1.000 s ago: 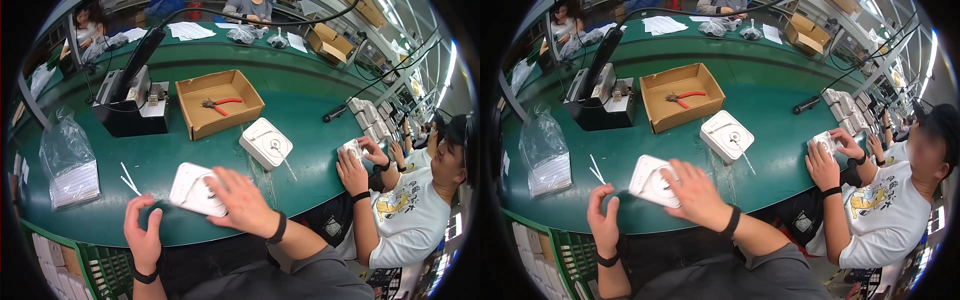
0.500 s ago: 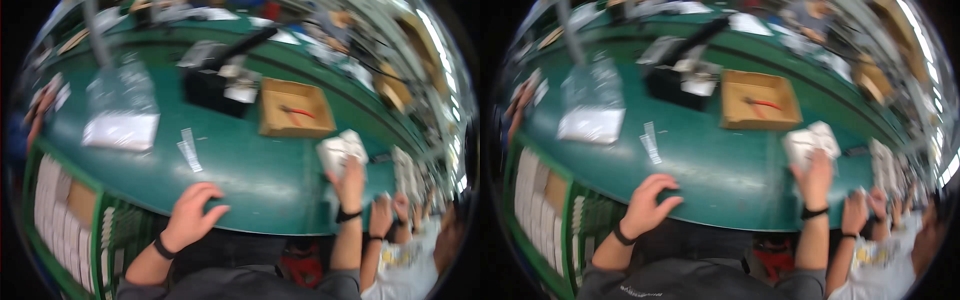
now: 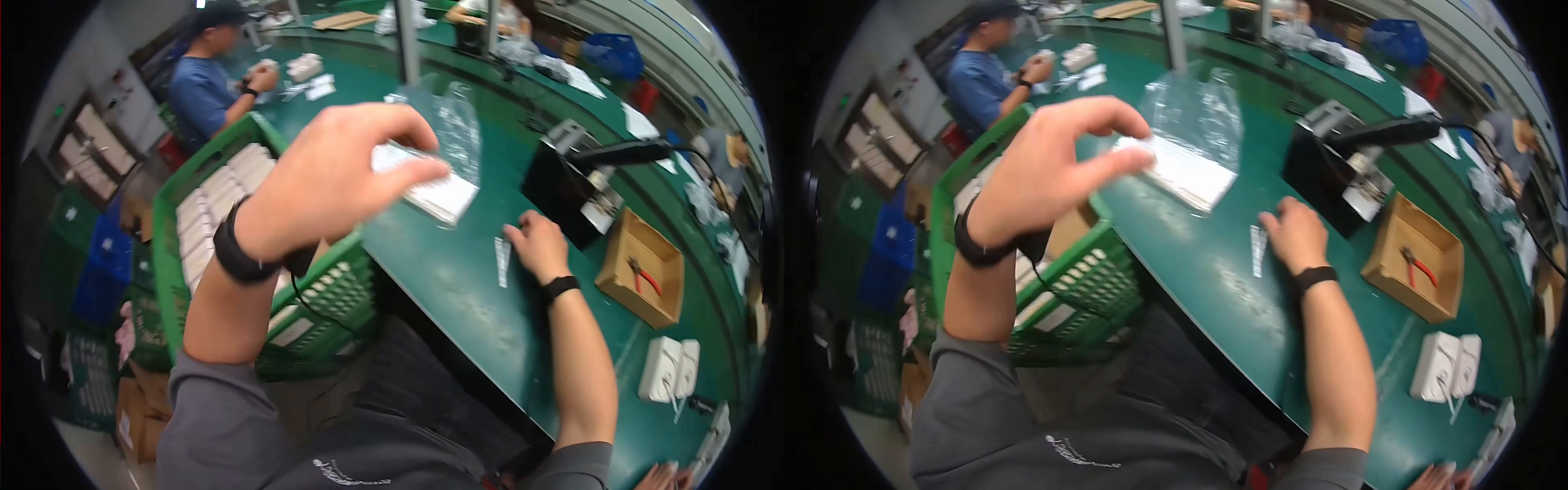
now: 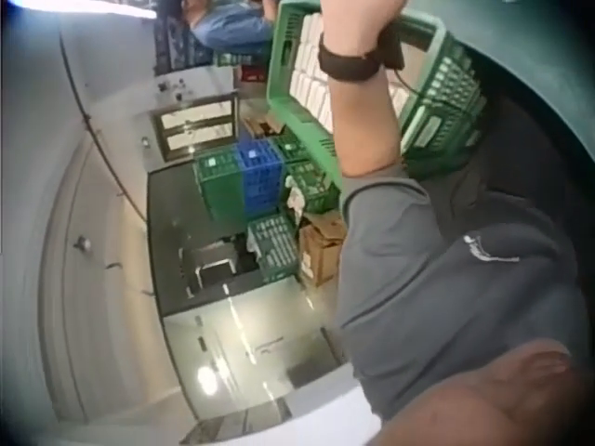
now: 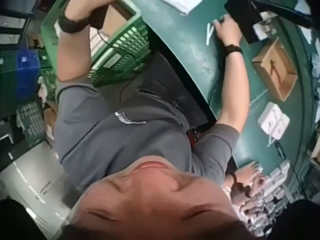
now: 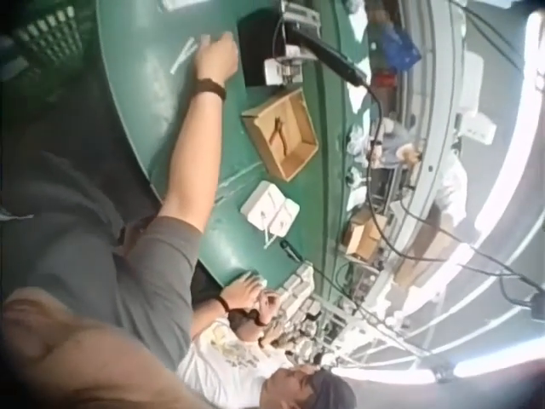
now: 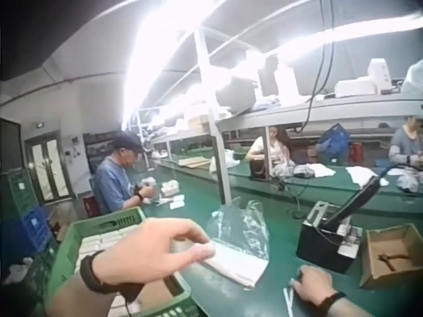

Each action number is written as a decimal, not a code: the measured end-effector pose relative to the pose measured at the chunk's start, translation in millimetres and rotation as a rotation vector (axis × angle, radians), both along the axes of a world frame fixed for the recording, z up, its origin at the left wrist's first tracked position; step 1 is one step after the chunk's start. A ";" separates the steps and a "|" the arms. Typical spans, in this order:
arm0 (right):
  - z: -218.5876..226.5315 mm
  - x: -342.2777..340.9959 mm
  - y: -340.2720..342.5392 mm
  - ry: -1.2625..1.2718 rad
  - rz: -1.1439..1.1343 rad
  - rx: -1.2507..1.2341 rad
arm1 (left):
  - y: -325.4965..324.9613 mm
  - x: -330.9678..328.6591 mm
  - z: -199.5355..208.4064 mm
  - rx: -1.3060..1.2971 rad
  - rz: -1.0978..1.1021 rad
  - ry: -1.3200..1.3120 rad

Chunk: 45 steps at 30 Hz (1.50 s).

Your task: The person picks up a white plastic base from a green crate and places it on the table. They take a white strip and press it into a groove on the base by hand before setting the assembled device aside and repeating the process.

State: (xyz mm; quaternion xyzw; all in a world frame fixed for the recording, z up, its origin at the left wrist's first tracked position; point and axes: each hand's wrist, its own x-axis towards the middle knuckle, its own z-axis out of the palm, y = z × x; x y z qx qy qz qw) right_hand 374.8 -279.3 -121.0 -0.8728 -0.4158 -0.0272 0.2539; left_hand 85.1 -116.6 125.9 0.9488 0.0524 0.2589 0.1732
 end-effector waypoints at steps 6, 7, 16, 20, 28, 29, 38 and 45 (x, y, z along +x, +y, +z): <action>3.3 16.2 0.5 0.158 0.073 0.006 | 143.1 -82.8 -21.8 -0.001 0.538 0.246; -1.0 24.8 -10.1 0.127 0.115 0.012 | 169.4 -96.3 -39.8 0.047 0.639 0.333; 37.1 -28.4 -141.3 0.204 0.211 -0.014 | 293.5 -194.8 -178.8 0.062 0.864 0.802; 45.4 -71.2 -181.6 0.072 0.137 -0.050 | 325.9 -193.6 -221.5 0.130 0.948 0.699; 44.1 -123.3 -209.3 -0.034 0.000 -0.100 | 394.4 -179.9 -269.3 0.205 1.097 0.769; 45.1 -122.8 -212.6 -0.032 -0.001 -0.086 | 397.9 -170.6 -276.8 0.253 1.097 0.814; 31.0 -89.0 -208.4 0.043 0.057 0.004 | 436.2 -205.0 -253.0 0.303 0.947 0.712; 57.0 -64.5 -234.1 0.517 -0.040 0.226 | 428.4 -259.1 -108.3 -0.302 0.606 0.173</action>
